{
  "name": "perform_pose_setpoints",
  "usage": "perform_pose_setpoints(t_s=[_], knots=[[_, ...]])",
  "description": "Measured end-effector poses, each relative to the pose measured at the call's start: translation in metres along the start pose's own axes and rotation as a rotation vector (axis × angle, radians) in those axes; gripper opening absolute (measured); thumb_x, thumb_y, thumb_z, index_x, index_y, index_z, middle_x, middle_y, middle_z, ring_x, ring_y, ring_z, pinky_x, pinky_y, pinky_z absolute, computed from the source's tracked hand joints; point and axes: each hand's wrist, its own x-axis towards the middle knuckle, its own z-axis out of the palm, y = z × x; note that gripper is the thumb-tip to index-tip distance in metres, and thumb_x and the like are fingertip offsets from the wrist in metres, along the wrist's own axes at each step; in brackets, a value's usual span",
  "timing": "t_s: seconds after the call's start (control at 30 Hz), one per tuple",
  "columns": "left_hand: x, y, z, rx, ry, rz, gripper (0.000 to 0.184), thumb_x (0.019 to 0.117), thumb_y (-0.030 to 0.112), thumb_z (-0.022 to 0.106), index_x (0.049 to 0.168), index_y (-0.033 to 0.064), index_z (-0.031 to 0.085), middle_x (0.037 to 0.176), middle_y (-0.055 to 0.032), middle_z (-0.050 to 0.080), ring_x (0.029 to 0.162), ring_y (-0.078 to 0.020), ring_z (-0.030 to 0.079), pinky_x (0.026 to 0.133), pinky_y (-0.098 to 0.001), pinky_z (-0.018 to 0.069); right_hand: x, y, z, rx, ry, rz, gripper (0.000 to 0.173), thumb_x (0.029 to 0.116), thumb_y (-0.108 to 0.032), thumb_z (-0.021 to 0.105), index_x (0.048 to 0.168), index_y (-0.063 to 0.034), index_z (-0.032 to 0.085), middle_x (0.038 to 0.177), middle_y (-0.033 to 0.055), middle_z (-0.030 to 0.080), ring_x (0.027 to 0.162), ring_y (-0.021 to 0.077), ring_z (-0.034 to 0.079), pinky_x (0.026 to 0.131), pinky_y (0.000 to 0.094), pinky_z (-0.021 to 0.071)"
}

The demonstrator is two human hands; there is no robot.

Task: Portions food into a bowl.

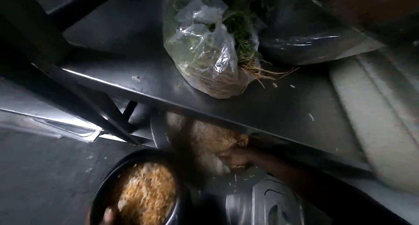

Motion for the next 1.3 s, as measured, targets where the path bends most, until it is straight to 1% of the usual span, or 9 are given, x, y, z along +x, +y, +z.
perform_pose_setpoints(t_s=[0.13,0.3,0.47,0.57,0.67,0.77,1.03,1.13,1.3], knots=[[0.034,0.032,0.061,0.223,0.006,-0.013,0.079,0.0955,0.027,0.064,0.159,0.0033,0.022,0.142,-0.0136,0.052,0.117,-0.0140,0.062,0.095,-0.0362,0.0573,-0.006,-0.009,-0.018,0.204,-0.050,0.055,0.033,0.1052,-0.022,0.054,0.125,0.0039,0.060,0.109,0.0261,0.064,0.097,0.0374,0.063,0.089,0.0604,0.0486],[0.067,0.039,0.115,0.302,0.136,-0.009,0.078,0.0875,0.024,0.076,0.155,0.0135,0.037,0.137,-0.0157,0.056,0.111,-0.0247,0.065,0.083,-0.0451,0.0606,-0.027,-0.011,-0.027,0.564,0.037,0.044,0.023,0.1053,-0.019,0.048,0.122,-0.0062,0.057,0.077,-0.0016,0.050,0.061,0.0063,0.046,0.059,0.0271,0.0428],[0.083,0.024,0.136,0.429,0.110,0.164,0.092,0.0780,0.026,0.083,0.156,0.0102,0.036,0.144,-0.0154,0.051,0.124,-0.0206,0.058,0.098,-0.0391,0.0535,-0.075,0.015,-0.024,0.884,0.292,-0.207,0.025,0.1068,-0.012,0.037,0.109,0.0010,0.058,0.082,-0.0052,0.055,0.069,-0.0011,0.052,0.065,0.0172,0.0475],[0.084,0.007,0.160,0.493,0.061,0.171,0.096,0.0786,0.032,0.083,0.157,0.0076,0.033,0.139,-0.0163,0.057,0.120,-0.0201,0.061,0.098,-0.0404,0.0539,-0.108,-0.046,-0.036,0.847,0.417,0.145,0.032,0.1119,-0.016,0.031,0.101,-0.0017,0.058,0.078,-0.0054,0.051,0.066,-0.0010,0.048,0.068,0.0149,0.0446],[0.092,-0.019,0.190,0.481,0.033,0.037,0.077,0.0822,0.025,0.082,0.147,0.0056,0.044,0.118,-0.0145,0.066,0.100,-0.0207,0.068,0.085,-0.0441,0.0588,-0.118,-0.097,-0.045,0.472,0.416,0.249,0.042,0.1130,-0.030,0.036,0.119,0.0011,0.063,0.091,0.0085,0.060,0.077,0.0133,0.056,0.073,0.0295,0.0490],[0.107,-0.040,0.205,0.383,-0.002,-0.141,0.056,0.0912,0.015,0.075,0.139,0.0031,0.050,0.112,-0.0166,0.067,0.096,-0.0239,0.069,0.082,-0.0467,0.0592,-0.133,-0.123,-0.037,0.146,0.592,0.439,0.043,0.1097,-0.027,0.044,0.132,0.0054,0.063,0.127,0.0313,0.064,0.123,0.0452,0.061,0.107,0.0616,0.0431],[0.128,-0.030,0.190,-0.231,-0.137,-0.666,0.031,0.1043,0.034,0.045,0.113,0.0083,0.061,0.095,-0.0150,0.069,0.082,-0.0289,0.069,0.067,-0.0498,0.0585,-0.132,-0.084,-0.064,0.379,0.354,0.798,0.039,0.1099,-0.012,0.043,0.140,0.0114,0.051,0.141,0.0332,0.051,0.128,0.0380,0.053,0.110,0.0456,0.0384],[0.124,-0.010,0.192,-0.099,-0.162,-0.539,0.029,0.1083,0.029,0.042,0.117,0.0085,0.060,0.095,-0.0117,0.069,0.082,-0.0233,0.069,0.067,-0.0437,0.0597,-0.112,-0.063,-0.045,0.327,0.409,0.582,0.027,0.1058,-0.008,0.053,0.124,0.0104,0.059,0.122,0.0250,0.060,0.110,0.0267,0.057,0.099,0.0362,0.0460],[0.107,0.014,0.158,0.088,-0.101,-0.263,0.038,0.1030,0.026,0.056,0.139,0.0166,0.052,0.102,-0.0091,0.069,0.081,-0.0193,0.069,0.064,-0.0376,0.0599,-0.100,-0.071,-0.017,0.033,0.392,0.412,0.038,0.1067,-0.024,0.050,0.133,0.0003,0.062,0.129,0.0268,0.063,0.123,0.0420,0.059,0.105,0.0600,0.0440]])
